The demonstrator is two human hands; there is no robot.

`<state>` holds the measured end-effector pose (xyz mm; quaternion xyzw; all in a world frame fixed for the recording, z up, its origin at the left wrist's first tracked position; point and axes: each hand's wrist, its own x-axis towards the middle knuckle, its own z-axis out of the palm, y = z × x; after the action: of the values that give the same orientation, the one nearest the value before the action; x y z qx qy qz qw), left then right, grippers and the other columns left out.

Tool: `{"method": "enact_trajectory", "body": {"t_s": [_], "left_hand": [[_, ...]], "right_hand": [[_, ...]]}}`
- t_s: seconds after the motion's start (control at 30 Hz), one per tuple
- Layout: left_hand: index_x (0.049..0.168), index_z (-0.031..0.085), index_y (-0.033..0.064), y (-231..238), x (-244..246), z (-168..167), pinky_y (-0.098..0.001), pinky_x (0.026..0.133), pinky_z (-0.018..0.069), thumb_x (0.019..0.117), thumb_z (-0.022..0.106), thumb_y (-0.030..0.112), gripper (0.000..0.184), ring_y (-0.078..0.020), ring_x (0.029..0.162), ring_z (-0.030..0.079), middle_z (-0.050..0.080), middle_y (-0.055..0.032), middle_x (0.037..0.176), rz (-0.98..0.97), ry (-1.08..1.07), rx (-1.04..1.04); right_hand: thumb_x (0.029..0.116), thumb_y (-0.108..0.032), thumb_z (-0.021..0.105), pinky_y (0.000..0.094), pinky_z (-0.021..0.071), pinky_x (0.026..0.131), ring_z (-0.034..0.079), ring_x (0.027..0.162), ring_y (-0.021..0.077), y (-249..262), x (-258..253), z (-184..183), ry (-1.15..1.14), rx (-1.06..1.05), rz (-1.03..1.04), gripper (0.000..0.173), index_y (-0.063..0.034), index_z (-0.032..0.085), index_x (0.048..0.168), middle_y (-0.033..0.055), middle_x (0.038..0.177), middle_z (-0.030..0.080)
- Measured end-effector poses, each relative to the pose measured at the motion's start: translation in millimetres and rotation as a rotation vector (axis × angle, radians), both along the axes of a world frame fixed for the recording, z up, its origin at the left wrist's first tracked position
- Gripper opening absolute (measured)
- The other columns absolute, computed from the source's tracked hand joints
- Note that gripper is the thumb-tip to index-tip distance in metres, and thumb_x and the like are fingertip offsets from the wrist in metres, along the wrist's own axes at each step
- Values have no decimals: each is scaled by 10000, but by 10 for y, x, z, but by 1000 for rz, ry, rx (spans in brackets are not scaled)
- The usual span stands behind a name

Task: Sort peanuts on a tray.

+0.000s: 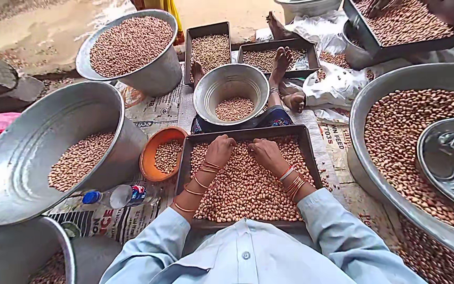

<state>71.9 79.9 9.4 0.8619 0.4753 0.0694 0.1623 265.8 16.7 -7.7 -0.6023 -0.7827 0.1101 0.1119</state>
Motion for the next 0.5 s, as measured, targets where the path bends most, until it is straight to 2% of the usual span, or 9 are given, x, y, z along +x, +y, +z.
{"method": "enact_trajectory", "body": {"t_s": [0.1, 0.23, 0.3, 0.37, 0.43, 0.47, 0.5], "left_hand": [[1129, 770, 90, -7, 53, -96, -540, 922, 546, 955, 700, 110, 189, -379, 1086, 663, 703, -182, 1089, 33, 41, -10], [1107, 771, 72, 1, 5, -108, -535, 929, 541, 946, 722, 156, 188, -361, 1065, 668, 707, -173, 1062, 47, 8, -40], [1057, 748, 45, 38, -65, -123, -532, 861, 559, 953, 707, 152, 155, -316, 935, 699, 717, -154, 971, 108, -155, -108], [1065, 677, 32, 65, -95, -89, -518, 761, 536, 975, 617, 82, 119, -296, 818, 674, 693, -156, 899, 194, -308, -176], [1094, 654, 35, 70, -61, -85, -498, 696, 525, 955, 607, 41, 147, -283, 732, 634, 661, -146, 849, 209, -331, -157], [1106, 672, 37, 55, -25, -100, -504, 708, 528, 964, 626, 53, 150, -288, 736, 636, 672, -150, 861, 196, -312, -135], [1124, 702, 39, 39, 12, -134, -520, 780, 554, 978, 644, 86, 164, -304, 815, 684, 713, -158, 925, 171, -278, -108]], "right_hand": [[993, -133, 624, 519, 548, 704, 700, 898, 353, -20, 14, 26, 11, -61, -28, 146, -77, 759, 1009, 156, 975, 708], [991, -171, 635, 543, 542, 760, 700, 936, 363, -22, 14, 67, 30, -131, -37, 162, -78, 759, 1040, 162, 997, 720], [992, -189, 645, 553, 538, 760, 699, 943, 366, -6, 6, 83, 24, -169, -41, 163, -95, 755, 1066, 157, 1014, 721], [991, -188, 645, 557, 539, 759, 702, 944, 376, -1, -1, 73, 30, -177, -50, 166, -93, 750, 1078, 163, 1019, 723], [1006, -184, 617, 556, 535, 773, 698, 950, 380, -6, -10, 74, 28, -200, -59, 189, -81, 740, 1107, 172, 1028, 718], [1012, -182, 598, 553, 534, 785, 697, 964, 379, -7, -20, 88, 17, -219, -61, 205, -75, 732, 1125, 176, 1044, 715], [1021, -185, 578, 554, 530, 804, 693, 989, 381, -6, -30, 110, 6, -244, -60, 226, -64, 722, 1147, 182, 1070, 711]]}}
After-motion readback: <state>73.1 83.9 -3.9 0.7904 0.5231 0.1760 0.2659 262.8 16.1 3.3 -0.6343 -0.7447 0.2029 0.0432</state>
